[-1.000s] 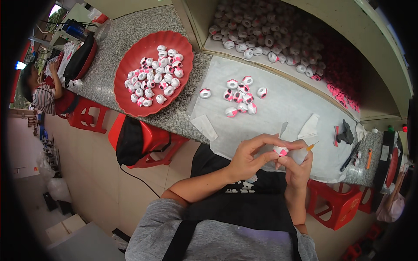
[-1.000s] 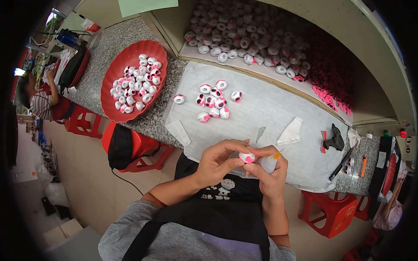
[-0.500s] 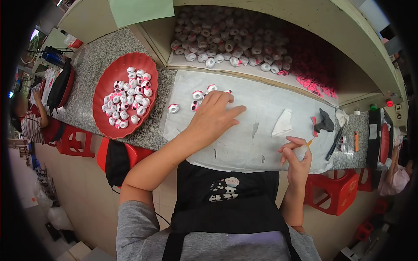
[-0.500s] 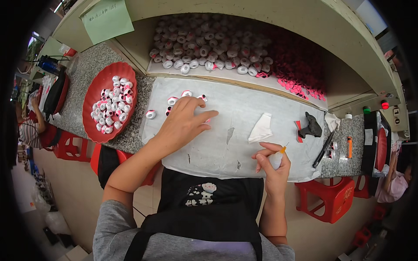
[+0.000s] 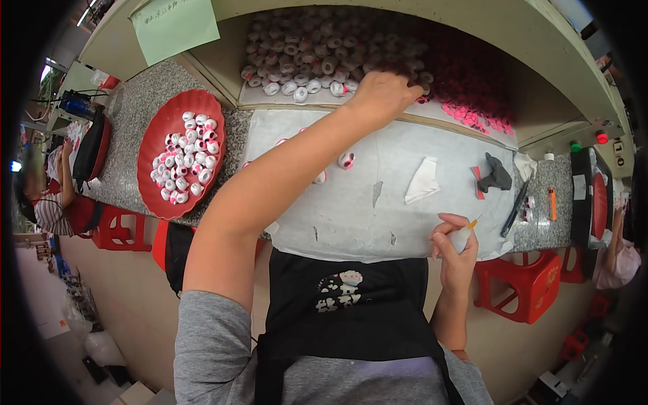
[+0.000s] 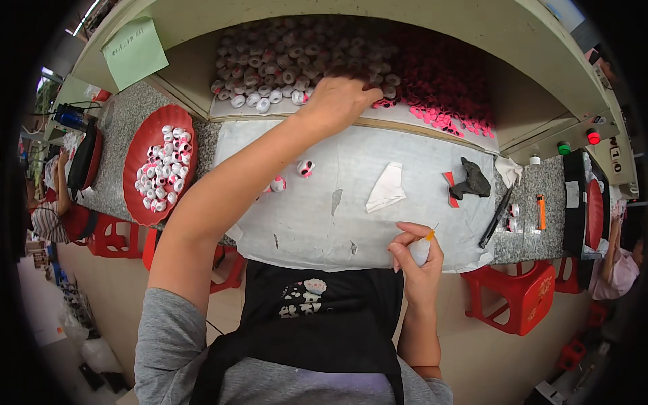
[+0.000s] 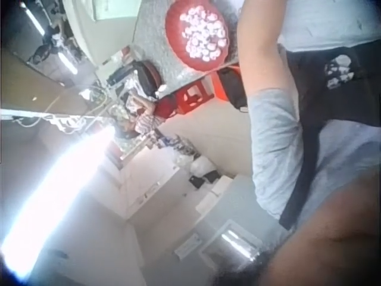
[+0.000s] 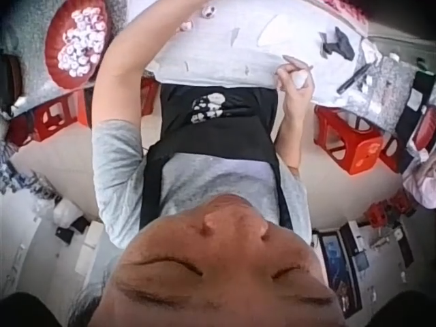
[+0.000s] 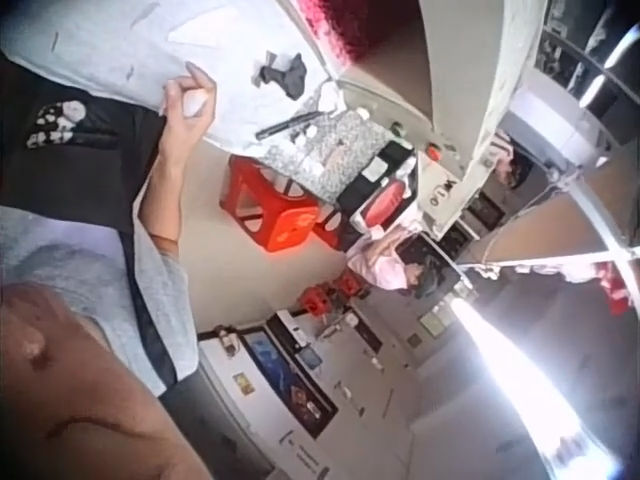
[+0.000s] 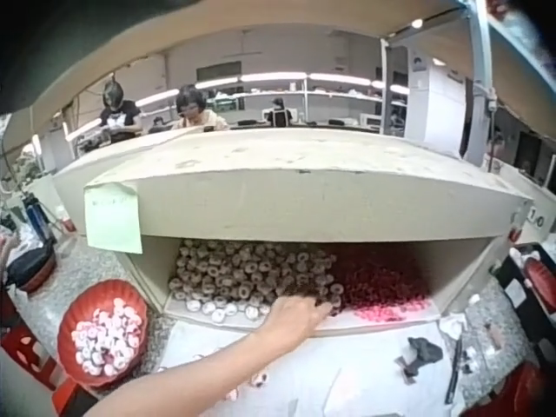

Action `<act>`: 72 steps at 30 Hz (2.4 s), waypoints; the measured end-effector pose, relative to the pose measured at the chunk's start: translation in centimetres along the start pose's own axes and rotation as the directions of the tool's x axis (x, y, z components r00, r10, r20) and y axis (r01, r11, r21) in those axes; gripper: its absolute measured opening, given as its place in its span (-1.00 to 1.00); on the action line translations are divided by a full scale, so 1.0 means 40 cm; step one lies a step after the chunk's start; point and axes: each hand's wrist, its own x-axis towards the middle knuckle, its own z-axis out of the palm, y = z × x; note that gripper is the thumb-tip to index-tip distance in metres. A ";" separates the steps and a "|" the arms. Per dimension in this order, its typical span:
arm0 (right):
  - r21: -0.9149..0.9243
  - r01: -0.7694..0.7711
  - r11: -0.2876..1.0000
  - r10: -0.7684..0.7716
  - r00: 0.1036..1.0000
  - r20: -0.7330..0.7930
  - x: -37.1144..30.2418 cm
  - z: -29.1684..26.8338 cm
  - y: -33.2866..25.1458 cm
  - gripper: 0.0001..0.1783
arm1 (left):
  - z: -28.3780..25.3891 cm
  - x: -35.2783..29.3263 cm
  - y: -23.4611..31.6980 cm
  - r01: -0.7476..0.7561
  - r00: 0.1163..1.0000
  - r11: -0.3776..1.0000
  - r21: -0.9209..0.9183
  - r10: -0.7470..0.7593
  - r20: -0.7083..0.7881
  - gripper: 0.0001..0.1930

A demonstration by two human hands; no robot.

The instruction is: Apply glue to small plastic toy components and assemble them.

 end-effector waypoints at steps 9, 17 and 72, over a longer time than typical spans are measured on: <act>0.014 -0.011 1.000 0.008 0.980 0.196 -0.005 -0.001 -0.018 -0.65 | -0.171 -0.247 0.128 0.169 0.824 -0.314 -0.934 -0.475 0.309 -0.77; -0.098 0.174 0.980 -0.157 0.974 0.161 0.006 0.096 -0.056 -0.66 | -0.148 -0.391 0.218 -0.045 0.722 -0.715 -0.698 -0.506 0.472 -0.80; -0.245 0.765 0.595 -0.743 0.640 0.197 -0.029 0.166 -0.058 -0.59 | -0.166 -0.412 0.252 0.015 0.741 -0.483 -0.875 -0.583 0.335 -0.67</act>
